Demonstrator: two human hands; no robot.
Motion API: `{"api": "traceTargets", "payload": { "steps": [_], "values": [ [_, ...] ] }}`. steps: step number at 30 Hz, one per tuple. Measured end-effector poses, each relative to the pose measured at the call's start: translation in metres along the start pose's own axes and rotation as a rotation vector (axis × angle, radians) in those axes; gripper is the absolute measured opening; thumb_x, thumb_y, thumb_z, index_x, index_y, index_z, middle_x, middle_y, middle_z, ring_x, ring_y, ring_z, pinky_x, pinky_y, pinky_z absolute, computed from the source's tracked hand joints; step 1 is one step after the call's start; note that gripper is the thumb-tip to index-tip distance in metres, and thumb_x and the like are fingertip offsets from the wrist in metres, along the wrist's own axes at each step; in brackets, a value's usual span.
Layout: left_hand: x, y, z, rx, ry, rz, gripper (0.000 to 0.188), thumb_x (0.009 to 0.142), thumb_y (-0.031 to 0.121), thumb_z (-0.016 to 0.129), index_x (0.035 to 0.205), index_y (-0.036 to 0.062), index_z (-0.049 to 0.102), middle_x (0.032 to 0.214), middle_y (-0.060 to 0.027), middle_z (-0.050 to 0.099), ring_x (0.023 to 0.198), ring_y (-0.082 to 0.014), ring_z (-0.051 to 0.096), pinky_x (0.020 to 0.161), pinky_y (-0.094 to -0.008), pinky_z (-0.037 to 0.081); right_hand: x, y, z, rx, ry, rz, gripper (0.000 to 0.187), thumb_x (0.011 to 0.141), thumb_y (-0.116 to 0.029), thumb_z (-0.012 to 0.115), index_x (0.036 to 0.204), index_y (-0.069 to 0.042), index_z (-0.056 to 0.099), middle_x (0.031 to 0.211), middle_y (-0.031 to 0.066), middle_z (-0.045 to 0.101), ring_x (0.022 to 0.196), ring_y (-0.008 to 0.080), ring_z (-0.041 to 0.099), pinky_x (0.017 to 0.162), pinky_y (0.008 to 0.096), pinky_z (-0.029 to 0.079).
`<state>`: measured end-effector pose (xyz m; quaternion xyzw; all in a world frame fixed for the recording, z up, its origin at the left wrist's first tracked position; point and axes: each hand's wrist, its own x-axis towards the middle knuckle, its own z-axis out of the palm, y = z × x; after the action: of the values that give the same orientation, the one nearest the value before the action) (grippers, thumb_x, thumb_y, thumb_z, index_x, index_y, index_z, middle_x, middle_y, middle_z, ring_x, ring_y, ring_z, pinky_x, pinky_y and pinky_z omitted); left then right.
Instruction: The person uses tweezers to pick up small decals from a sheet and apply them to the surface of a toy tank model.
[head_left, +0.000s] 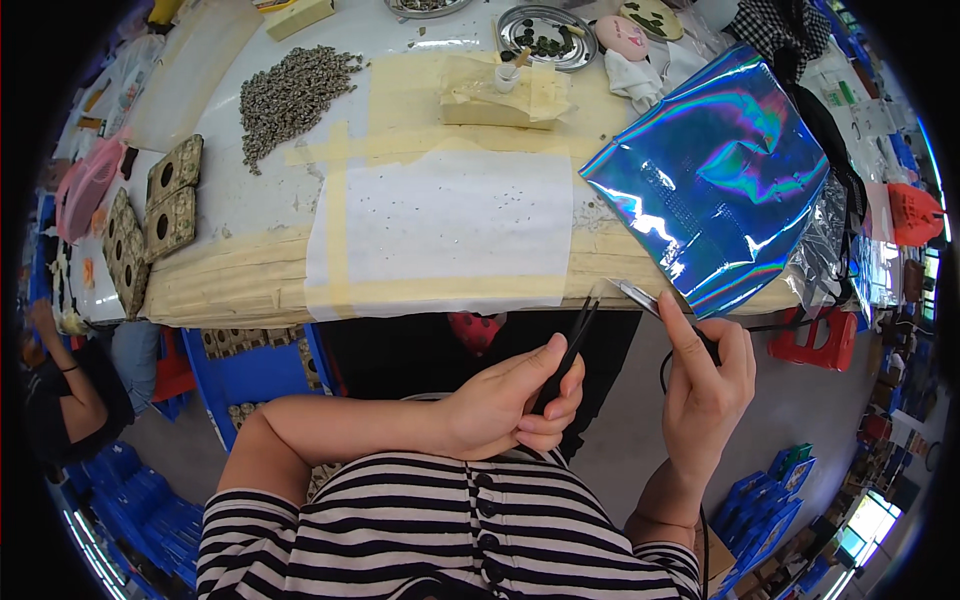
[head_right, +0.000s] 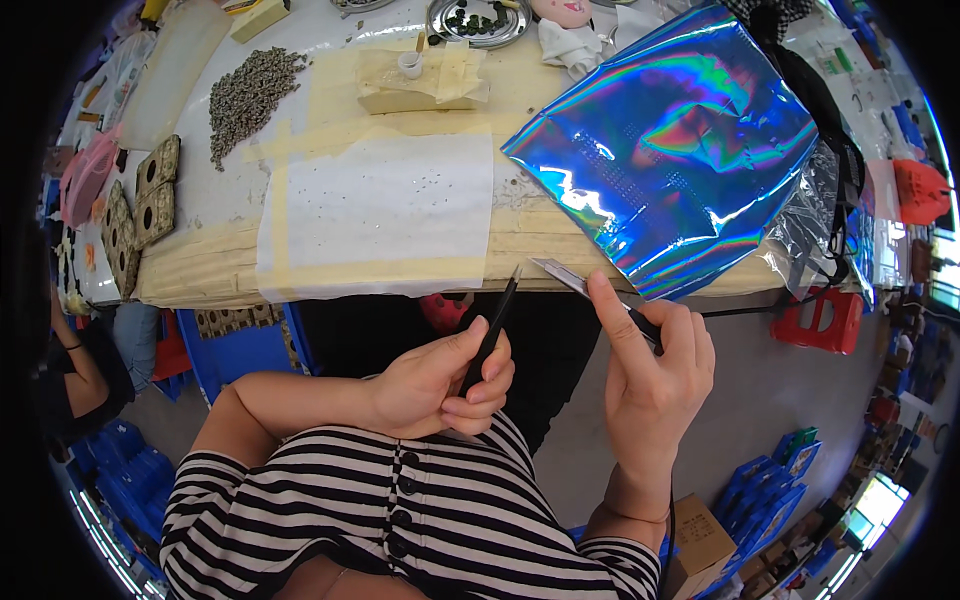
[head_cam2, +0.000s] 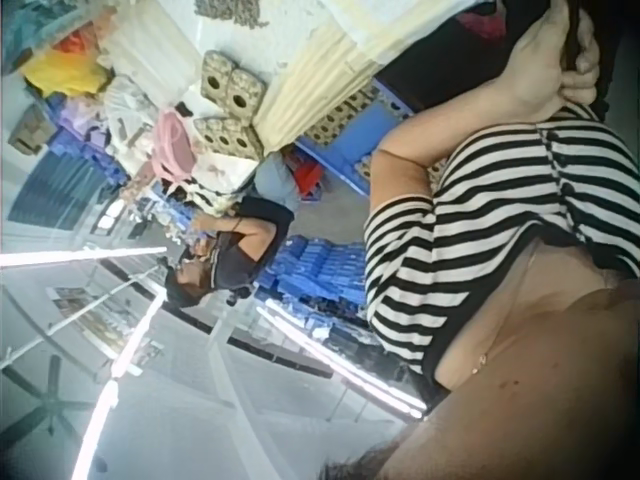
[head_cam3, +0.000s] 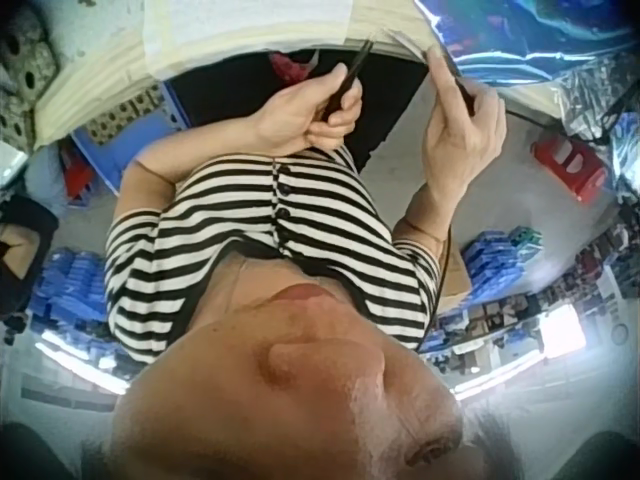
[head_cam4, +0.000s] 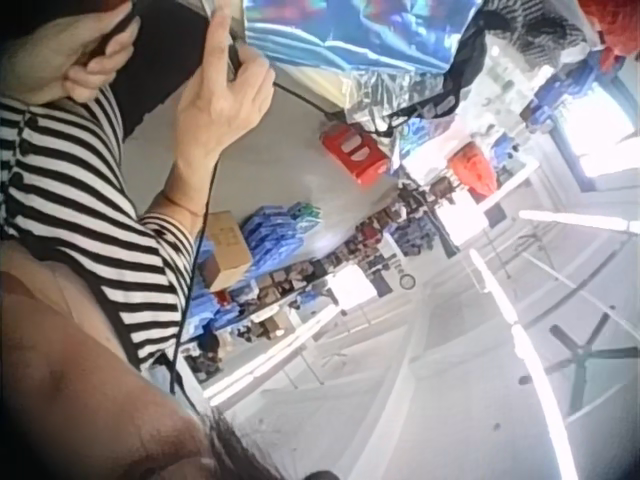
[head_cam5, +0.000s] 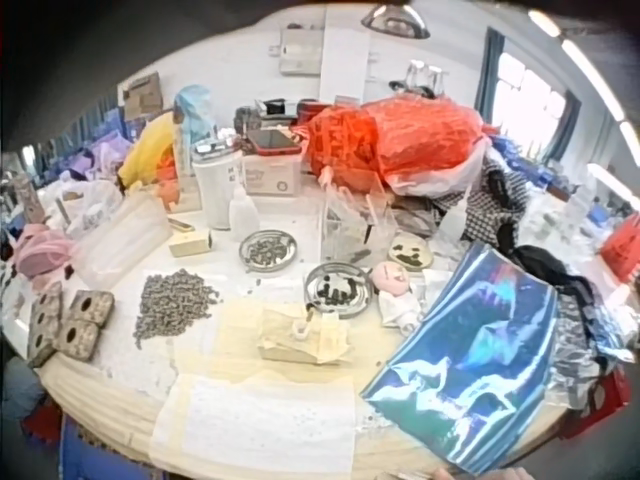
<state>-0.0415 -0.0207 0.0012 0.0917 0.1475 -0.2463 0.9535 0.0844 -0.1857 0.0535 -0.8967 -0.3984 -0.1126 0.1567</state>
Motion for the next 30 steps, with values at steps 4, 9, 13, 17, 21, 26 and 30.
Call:
{"api": "traceTargets", "payload": {
  "steps": [4,9,13,17,21,26,30],
  "values": [
    [-0.003,0.003,0.007,0.134,0.050,0.045,0.031,0.109,0.036,0.028,0.101,0.0101,0.043,0.075,-0.0043,0.048,0.049,-0.0075,0.031,0.047,-0.0214,0.032,-0.005,0.002,0.000,0.022,0.031,0.039,0.056,0.068,0.003,0.066,0.117,-0.022,0.074,0.080,0.0037,0.048,0.071,0.0199,0.050,0.065,0.0324,0.039],
    [-0.003,0.003,0.001,0.125,-0.007,0.071,0.024,0.109,0.028,0.037,0.123,0.0090,0.043,0.073,-0.0004,0.041,0.056,-0.0056,0.029,0.050,-0.0207,0.030,-0.008,0.002,-0.001,0.021,0.045,0.034,0.057,0.068,0.003,0.065,0.118,-0.023,0.074,0.081,0.0037,0.048,0.071,0.0198,0.049,0.065,0.0323,0.038],
    [-0.001,-0.003,0.000,0.093,-0.023,0.097,0.028,0.109,0.026,0.034,0.131,0.0093,0.041,0.074,0.0009,0.037,0.059,-0.0065,0.027,0.052,-0.0209,0.026,-0.009,-0.001,0.000,-0.012,0.017,-0.009,0.059,0.068,0.003,0.064,0.120,-0.025,0.073,0.082,0.0032,0.049,0.072,0.0197,0.049,0.066,0.0327,0.038],
    [-0.001,-0.005,-0.001,0.088,-0.036,0.105,0.029,0.110,0.026,0.032,0.132,0.0095,0.041,0.074,0.0005,0.037,0.059,-0.0072,0.026,0.051,-0.0213,0.025,-0.008,-0.002,0.004,-0.056,0.011,-0.030,0.060,0.069,0.002,0.064,0.121,-0.026,0.072,0.084,0.0028,0.051,0.074,0.0196,0.050,0.067,0.0329,0.039],
    [0.000,-0.005,-0.003,0.105,-0.054,0.114,0.028,0.110,0.026,0.032,0.131,0.0101,0.040,0.075,0.0009,0.036,0.059,-0.0067,0.026,0.052,-0.0214,0.025,-0.006,-0.006,0.004,-0.096,0.004,0.002,0.059,0.070,0.002,0.064,0.121,-0.026,0.073,0.086,0.0030,0.052,0.076,0.0196,0.051,0.068,0.0331,0.039],
    [-0.002,-0.006,-0.006,0.096,-0.057,0.102,0.025,0.110,0.026,0.031,0.128,0.0121,0.041,0.075,0.0005,0.036,0.059,-0.0076,0.027,0.054,-0.0228,0.026,-0.004,-0.003,0.003,-0.057,0.005,0.029,0.058,0.070,0.002,0.064,0.121,-0.025,0.073,0.086,0.0032,0.052,0.076,0.0198,0.050,0.070,0.0333,0.039],
    [-0.002,-0.004,-0.006,0.081,-0.064,0.083,0.023,0.110,0.027,0.031,0.124,0.0132,0.042,0.075,0.0006,0.035,0.059,-0.0077,0.027,0.054,-0.0228,0.026,-0.007,-0.004,0.000,-0.044,0.025,0.033,0.058,0.070,0.002,0.065,0.120,-0.025,0.073,0.085,0.0033,0.052,0.076,0.0198,0.050,0.070,0.0328,0.038]
  ]
}}
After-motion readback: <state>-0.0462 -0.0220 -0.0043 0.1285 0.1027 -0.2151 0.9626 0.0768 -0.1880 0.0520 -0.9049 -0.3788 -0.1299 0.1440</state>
